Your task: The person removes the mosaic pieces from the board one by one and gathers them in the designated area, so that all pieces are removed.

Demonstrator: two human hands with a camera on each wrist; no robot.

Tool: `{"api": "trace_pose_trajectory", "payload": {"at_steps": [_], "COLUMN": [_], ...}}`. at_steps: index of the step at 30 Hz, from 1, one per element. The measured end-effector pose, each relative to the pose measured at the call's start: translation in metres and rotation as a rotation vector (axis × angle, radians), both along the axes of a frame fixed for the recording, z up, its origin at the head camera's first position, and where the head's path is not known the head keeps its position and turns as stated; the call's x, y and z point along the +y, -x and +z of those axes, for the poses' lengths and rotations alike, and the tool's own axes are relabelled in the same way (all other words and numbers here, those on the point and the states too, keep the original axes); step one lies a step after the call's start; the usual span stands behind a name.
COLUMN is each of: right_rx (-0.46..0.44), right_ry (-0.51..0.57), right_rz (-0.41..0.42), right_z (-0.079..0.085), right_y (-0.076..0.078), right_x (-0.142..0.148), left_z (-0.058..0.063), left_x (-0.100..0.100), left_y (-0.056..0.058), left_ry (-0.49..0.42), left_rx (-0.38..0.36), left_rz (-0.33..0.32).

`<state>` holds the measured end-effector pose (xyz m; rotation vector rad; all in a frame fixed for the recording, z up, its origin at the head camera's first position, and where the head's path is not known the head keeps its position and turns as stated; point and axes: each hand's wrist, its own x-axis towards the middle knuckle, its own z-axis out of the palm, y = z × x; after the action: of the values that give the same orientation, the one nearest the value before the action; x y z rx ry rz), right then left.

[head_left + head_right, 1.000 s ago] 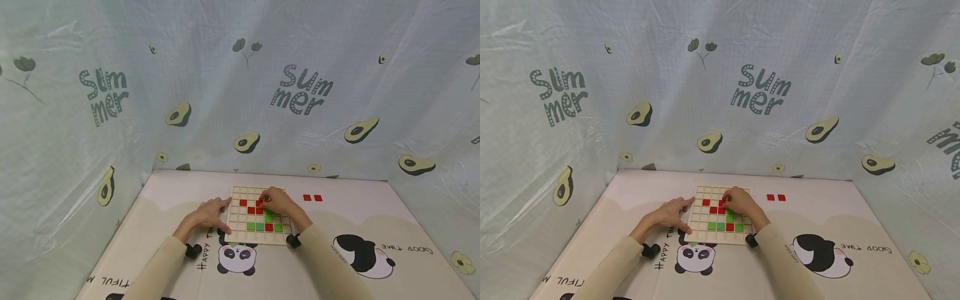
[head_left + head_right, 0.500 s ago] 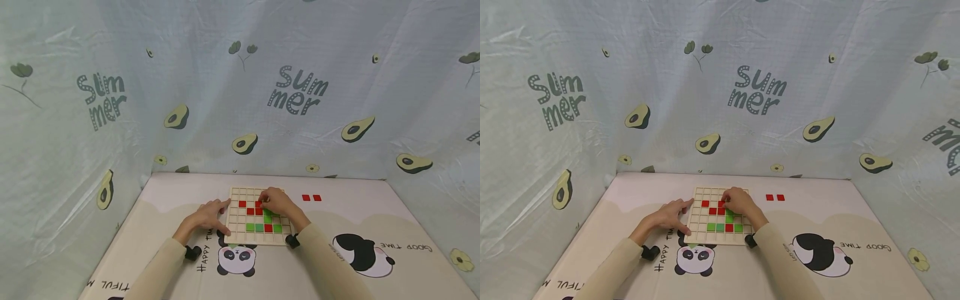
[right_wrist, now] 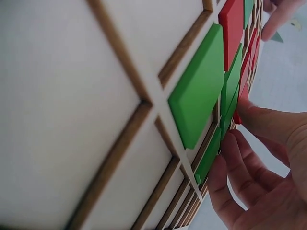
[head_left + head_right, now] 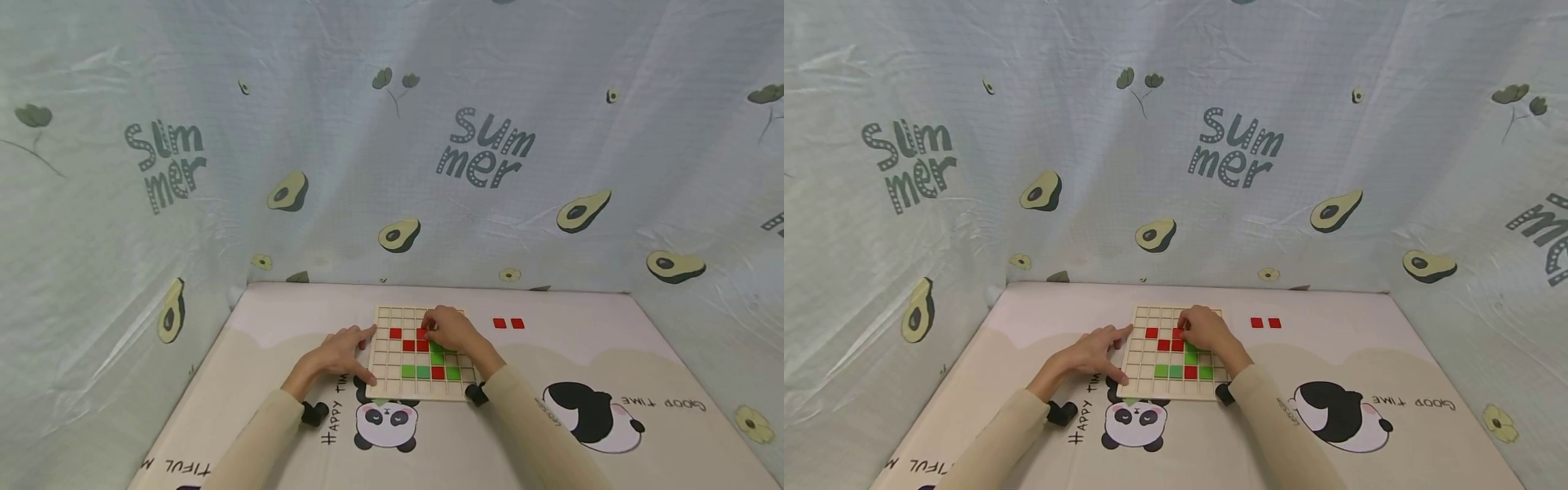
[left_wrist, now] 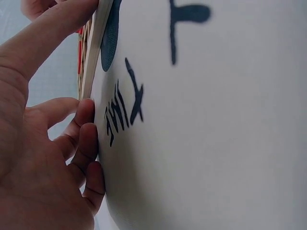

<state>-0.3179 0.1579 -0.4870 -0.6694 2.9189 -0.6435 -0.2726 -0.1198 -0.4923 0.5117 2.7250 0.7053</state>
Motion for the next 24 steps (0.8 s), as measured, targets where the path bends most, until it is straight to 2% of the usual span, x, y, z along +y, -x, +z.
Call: {"api": "trace_pose_trajectory", "payload": {"at_steps": [12,24], "right_rx": [-0.027,-0.070], "right_ry": [0.026,0.050], "right_rz": [-0.017,-0.031], "right_z": [0.0018,-0.0005], "right_y": [0.0018,0.0016], "right_x": [-0.0027,-0.0028], "left_z": [-0.0011,0.0000], "left_x": [0.0023,0.0016], "left_y": [0.0015,-0.0016], "left_ry": [0.012,0.006], "left_rx": [-0.004,-0.006], "left_rz": [0.018,0.016]}}
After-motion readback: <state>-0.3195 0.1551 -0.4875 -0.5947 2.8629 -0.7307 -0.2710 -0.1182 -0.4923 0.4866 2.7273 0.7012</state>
